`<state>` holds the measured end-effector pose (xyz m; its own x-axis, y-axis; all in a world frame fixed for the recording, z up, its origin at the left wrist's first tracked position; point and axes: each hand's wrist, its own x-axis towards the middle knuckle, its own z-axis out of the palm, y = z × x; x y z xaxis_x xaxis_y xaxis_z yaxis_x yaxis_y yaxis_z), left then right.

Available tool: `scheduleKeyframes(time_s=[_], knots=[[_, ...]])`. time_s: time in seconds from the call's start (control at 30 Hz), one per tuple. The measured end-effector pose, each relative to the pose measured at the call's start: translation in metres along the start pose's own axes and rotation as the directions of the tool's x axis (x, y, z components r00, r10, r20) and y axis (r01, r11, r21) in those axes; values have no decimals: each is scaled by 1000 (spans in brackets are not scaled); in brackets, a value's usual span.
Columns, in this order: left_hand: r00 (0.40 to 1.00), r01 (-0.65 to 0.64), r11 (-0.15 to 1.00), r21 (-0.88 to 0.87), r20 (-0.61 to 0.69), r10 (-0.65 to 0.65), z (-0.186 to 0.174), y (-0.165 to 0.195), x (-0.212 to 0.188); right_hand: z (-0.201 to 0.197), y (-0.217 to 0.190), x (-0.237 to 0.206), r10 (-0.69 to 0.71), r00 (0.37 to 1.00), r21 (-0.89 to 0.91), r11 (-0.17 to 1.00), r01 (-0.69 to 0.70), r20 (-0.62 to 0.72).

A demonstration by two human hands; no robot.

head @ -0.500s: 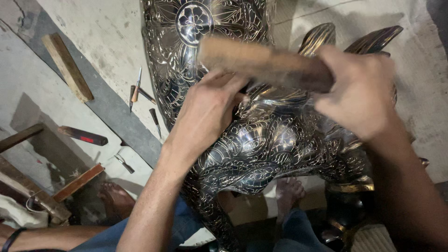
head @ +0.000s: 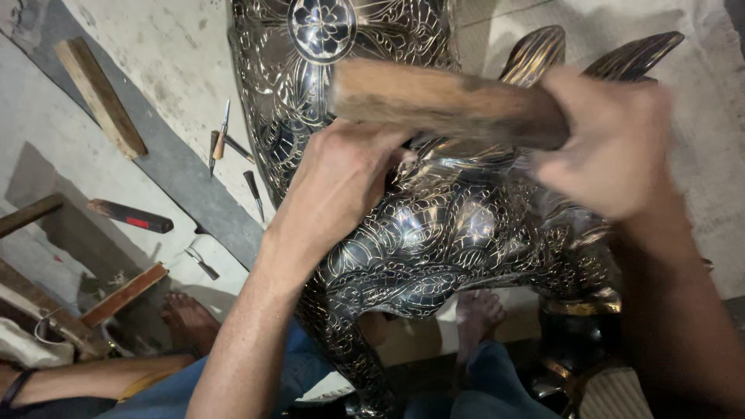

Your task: The person uses a chisel and wooden mallet to engrave intricate patterns into a large, dark metallic sculpture. They hold the chisel against the surface and strike it repeatedly with the mallet, working on different sections of the ornate design.

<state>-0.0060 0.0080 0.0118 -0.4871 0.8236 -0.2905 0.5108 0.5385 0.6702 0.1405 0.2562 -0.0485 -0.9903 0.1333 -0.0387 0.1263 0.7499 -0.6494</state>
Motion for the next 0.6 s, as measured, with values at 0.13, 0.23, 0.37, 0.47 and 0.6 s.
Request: scheduleKeyframes(time_s=[0.13, 0.23, 0.37, 0.47, 0.6], knots=[[988, -128, 987, 102, -69, 135, -6, 3, -3, 14, -6, -2, 118, 980, 274, 959, -71, -159], [973, -185, 977, 102, -123, 197, -7, 5, -1, 5, -2, -5, -19, 998, -15, 1000, 19, -60], [987, -140, 983, 117, -62, 148, -9, 7, -1, 2, 1, -5, -26, 995, 156, 987, 41, -100], [993, -112, 983, 147, -31, 117, -7, 6, 0, 10, 7, 1, -118, 969, 58, 989, 134, -217], [991, -119, 979, 166, -36, 127, -8, 6, 0, 20, 4, -6, -45, 986, 177, 982, 73, -159]])
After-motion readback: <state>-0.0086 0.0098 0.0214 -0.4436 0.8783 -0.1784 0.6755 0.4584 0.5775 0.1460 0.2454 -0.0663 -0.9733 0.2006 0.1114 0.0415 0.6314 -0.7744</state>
